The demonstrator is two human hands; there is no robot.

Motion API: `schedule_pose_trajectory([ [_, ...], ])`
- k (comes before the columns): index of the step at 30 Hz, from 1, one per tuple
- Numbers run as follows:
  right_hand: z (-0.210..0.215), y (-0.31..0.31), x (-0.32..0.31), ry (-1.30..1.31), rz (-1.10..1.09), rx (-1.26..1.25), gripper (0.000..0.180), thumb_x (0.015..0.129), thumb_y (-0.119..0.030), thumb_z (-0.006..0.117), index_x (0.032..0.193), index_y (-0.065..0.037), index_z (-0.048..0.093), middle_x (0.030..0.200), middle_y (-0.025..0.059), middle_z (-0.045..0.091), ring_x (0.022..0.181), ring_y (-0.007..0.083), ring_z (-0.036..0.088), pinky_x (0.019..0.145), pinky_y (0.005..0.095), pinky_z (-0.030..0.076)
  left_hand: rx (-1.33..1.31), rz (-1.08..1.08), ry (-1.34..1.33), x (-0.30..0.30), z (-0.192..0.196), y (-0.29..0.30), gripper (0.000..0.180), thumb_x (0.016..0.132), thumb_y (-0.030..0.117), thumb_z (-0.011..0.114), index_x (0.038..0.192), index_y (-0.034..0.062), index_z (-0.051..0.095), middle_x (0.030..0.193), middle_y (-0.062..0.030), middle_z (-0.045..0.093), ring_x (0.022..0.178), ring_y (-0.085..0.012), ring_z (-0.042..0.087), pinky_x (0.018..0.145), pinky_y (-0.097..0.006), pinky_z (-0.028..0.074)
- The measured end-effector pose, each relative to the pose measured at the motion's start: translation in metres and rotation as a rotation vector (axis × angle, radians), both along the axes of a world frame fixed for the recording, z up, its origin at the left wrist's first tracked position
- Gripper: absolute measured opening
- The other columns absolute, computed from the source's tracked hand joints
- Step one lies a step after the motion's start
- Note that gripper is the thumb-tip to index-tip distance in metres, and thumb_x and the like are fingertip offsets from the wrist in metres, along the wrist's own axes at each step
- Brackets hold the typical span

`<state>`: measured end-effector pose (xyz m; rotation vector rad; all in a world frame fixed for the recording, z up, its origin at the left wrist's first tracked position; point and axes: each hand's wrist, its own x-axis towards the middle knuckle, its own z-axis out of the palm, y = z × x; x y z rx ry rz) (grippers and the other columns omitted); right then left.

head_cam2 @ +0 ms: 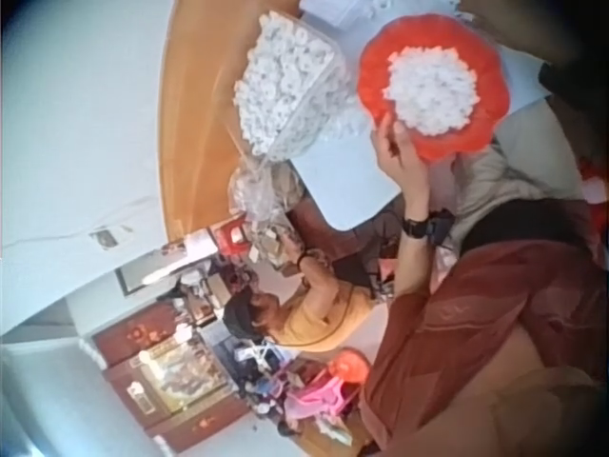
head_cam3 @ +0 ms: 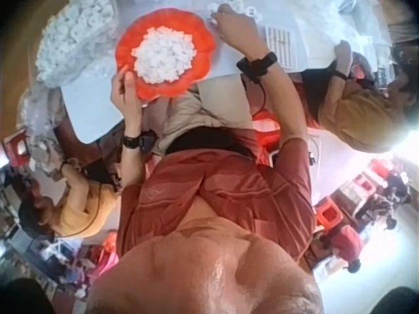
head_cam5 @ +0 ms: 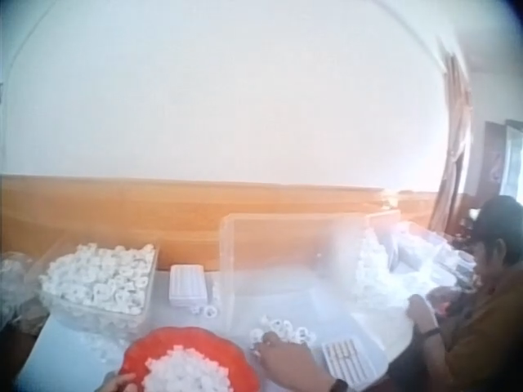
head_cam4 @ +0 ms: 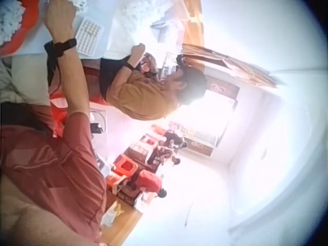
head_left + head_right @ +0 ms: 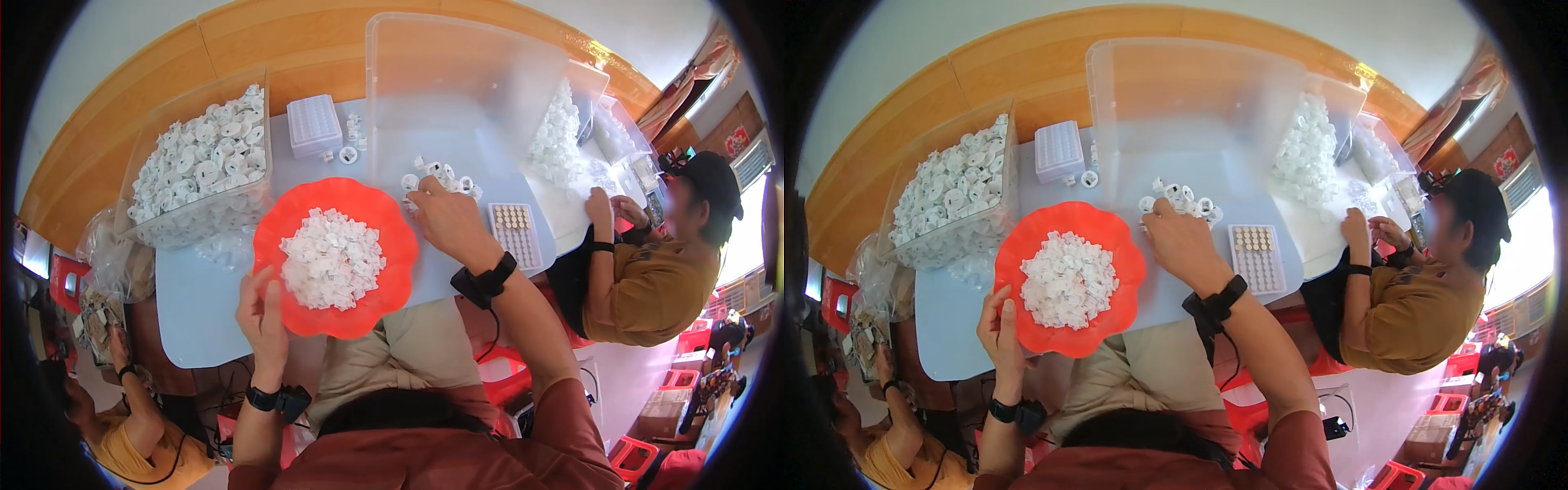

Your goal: Assembling small white plastic components by inserting metal pins or smaller parts into them.

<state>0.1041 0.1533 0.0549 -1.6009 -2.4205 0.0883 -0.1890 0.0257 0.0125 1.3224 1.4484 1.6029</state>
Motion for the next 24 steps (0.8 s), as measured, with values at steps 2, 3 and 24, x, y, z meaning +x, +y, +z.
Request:
schedule_pose_trajectory([
  [2, -0.001, 0.002, -0.003, -0.024, -0.032, -0.008, 0.018, 0.086, -0.010, 0.062, 0.103, -0.007, 0.068, 0.109, 0.0087, 0.060, 0.084, 0.0302, 0.066, 0.070, 0.0444, 0.052, 0.000, 0.000, -0.011, -0.001, 0.000, -0.001, 0.029, 0.097, 0.017, 0.058, 0.116, -0.0051, 0.062, 0.114, -0.0083, 0.057, 0.104, -0.0157, 0.055, 0.092, -0.029, 0.043],
  [3, -0.004, 0.004, -0.001, -0.024, -0.033, -0.005, 0.018, 0.086, -0.010, 0.062, 0.103, -0.007, 0.068, 0.109, 0.0087, 0.060, 0.084, 0.0302, 0.066, 0.070, 0.0444, 0.052, 0.006, -0.002, -0.022, 0.000, 0.000, 0.001, 0.029, 0.097, 0.017, 0.059, 0.116, -0.0053, 0.062, 0.114, -0.0081, 0.057, 0.104, -0.0156, 0.055, 0.092, -0.028, 0.043],
  [24, -0.001, -0.051, 0.035, 0.436, -0.138, 0.034, 0.015, 0.086, -0.015, 0.066, 0.094, -0.003, 0.063, 0.100, 0.0104, 0.061, 0.081, 0.0338, 0.062, 0.070, 0.0432, 0.049, 0.060, 0.025, -0.016, 0.005, -0.004, -0.007, 0.034, 0.096, 0.015, 0.063, 0.124, -0.0040, 0.058, 0.134, -0.0129, 0.053, 0.120, -0.0195, 0.052, 0.102, -0.034, 0.042],
])
